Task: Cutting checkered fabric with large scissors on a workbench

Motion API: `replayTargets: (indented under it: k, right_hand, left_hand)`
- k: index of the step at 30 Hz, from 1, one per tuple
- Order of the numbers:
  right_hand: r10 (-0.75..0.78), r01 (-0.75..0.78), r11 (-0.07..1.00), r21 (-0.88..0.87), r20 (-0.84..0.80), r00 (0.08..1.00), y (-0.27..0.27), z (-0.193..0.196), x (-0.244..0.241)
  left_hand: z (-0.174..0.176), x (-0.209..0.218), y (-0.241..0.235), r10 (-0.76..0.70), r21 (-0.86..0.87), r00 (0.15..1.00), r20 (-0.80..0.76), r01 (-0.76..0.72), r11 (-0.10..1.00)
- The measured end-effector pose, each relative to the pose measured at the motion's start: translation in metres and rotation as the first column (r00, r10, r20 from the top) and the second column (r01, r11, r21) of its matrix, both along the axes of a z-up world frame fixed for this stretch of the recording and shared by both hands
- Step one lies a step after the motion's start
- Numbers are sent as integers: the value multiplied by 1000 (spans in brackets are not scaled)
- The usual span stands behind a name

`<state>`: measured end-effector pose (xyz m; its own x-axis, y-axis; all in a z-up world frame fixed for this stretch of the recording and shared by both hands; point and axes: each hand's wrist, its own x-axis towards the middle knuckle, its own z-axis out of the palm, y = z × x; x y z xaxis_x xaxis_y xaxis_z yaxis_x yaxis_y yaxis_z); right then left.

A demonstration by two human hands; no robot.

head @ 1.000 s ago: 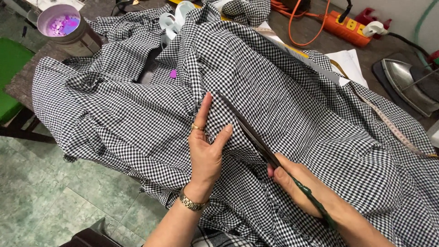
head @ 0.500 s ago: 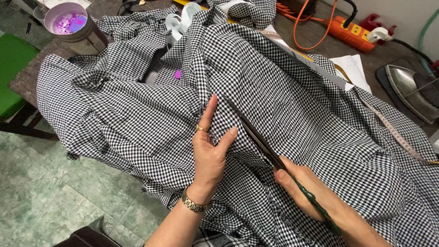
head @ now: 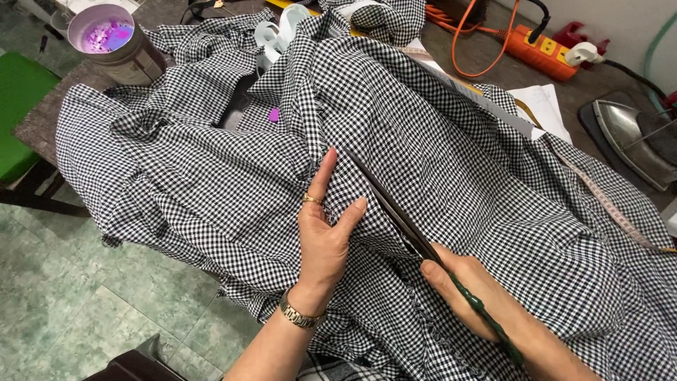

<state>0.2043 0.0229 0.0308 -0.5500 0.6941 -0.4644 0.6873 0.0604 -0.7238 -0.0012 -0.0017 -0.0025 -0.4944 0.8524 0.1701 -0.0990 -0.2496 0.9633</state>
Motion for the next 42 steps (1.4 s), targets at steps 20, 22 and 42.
replayTargets:
  k: [20,22,42]
  right_hand:
    - [-568,551,816,-173,-415,711,-7,22,9]
    - [-654,591,752,-291,-439,616,-8,23,29]
    - [-554,844,493,213,-671,493,-61,123,238]
  left_hand:
    - [47,46,-22,-516,15,840,167,521,853]
    - [48,46,-16,-550,-73,782,-294,556,828]
    - [55,167,67,243,386,300,-922,733,560]
